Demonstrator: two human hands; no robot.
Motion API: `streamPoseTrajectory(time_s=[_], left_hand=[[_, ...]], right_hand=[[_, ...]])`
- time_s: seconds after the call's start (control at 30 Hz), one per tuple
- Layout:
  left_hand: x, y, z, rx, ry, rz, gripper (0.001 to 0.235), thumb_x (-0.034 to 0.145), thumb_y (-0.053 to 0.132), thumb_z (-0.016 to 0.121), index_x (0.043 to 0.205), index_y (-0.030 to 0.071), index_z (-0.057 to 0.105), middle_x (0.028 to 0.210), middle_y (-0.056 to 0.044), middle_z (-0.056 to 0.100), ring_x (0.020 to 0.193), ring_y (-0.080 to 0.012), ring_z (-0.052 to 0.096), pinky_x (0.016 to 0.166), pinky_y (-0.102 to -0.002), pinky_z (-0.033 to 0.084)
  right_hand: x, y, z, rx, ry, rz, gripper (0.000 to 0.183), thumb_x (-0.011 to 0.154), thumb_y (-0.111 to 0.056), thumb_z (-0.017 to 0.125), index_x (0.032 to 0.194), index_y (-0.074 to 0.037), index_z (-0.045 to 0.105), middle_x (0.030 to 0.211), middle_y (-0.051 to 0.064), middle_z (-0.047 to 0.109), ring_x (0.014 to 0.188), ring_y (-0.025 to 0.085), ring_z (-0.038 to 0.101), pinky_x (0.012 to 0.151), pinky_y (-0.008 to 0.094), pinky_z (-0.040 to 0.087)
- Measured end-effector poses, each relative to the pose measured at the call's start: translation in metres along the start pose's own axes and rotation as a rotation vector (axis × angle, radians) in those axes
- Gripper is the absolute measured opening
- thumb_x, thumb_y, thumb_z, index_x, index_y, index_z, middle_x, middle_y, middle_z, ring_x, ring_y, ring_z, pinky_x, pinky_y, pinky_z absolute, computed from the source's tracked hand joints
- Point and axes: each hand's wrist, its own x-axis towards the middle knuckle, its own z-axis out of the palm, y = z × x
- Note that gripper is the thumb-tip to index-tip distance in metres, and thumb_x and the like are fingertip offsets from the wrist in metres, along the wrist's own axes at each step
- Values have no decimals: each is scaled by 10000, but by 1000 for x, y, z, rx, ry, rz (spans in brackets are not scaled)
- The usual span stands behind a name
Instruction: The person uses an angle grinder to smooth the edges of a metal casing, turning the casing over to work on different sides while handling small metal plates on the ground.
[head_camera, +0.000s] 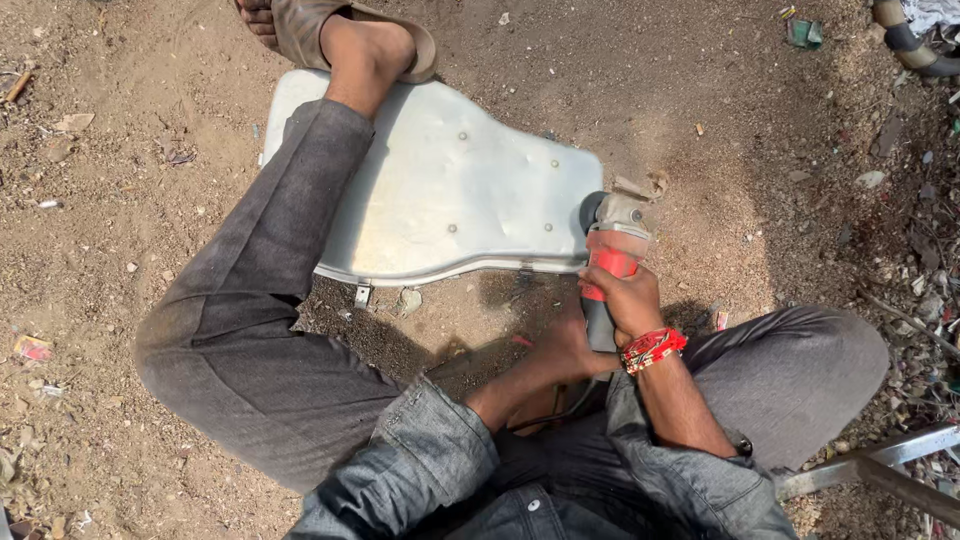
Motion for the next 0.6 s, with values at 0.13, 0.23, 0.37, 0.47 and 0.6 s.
streamPoseTrajectory(time_s=[0.13,0.23,0.37,0.47,0.6], left_hand=[[18,6,3,-363,-25,80,923,567,228,907,1359,14,485,1216,-127,635,1138,-243,628,986,-391,519],[-1,12,5,-309,62,-90,923,561,192,902,1357,55,455,1222,-83,615,1160,-206,613,980,-375,498],[-13,21,3,-434,100,3,800,632,183,851,1335,37,499,1225,-103,646,1165,-227,645,1010,-385,515],[-10,22,-3,-233,137,25,791,635,176,868,1321,19,506,1215,-119,640,1146,-222,646,988,-399,518],[-13,25,10,-341,127,-24,825,676,180,845,1368,10,429,1210,-117,605,1092,-226,640,933,-410,537]], right_hand=[[3,4,5,-120,-52,-12,294,748,-119,832,989,-11,704,858,57,709,706,162,660,631,316,544],[-8,8,3,-211,-140,-9,307,738,-141,831,980,-19,688,844,36,715,703,135,670,630,310,558],[-14,1,4,-339,-205,-15,322,766,-204,823,968,13,698,834,70,718,711,144,667,648,321,552],[-13,-6,9,-504,-214,-37,373,745,-241,816,1000,4,698,841,84,740,739,157,702,678,327,569],[-18,-15,2,-644,-211,-23,409,731,-252,818,1025,7,704,858,89,745,773,184,719,724,348,566]])
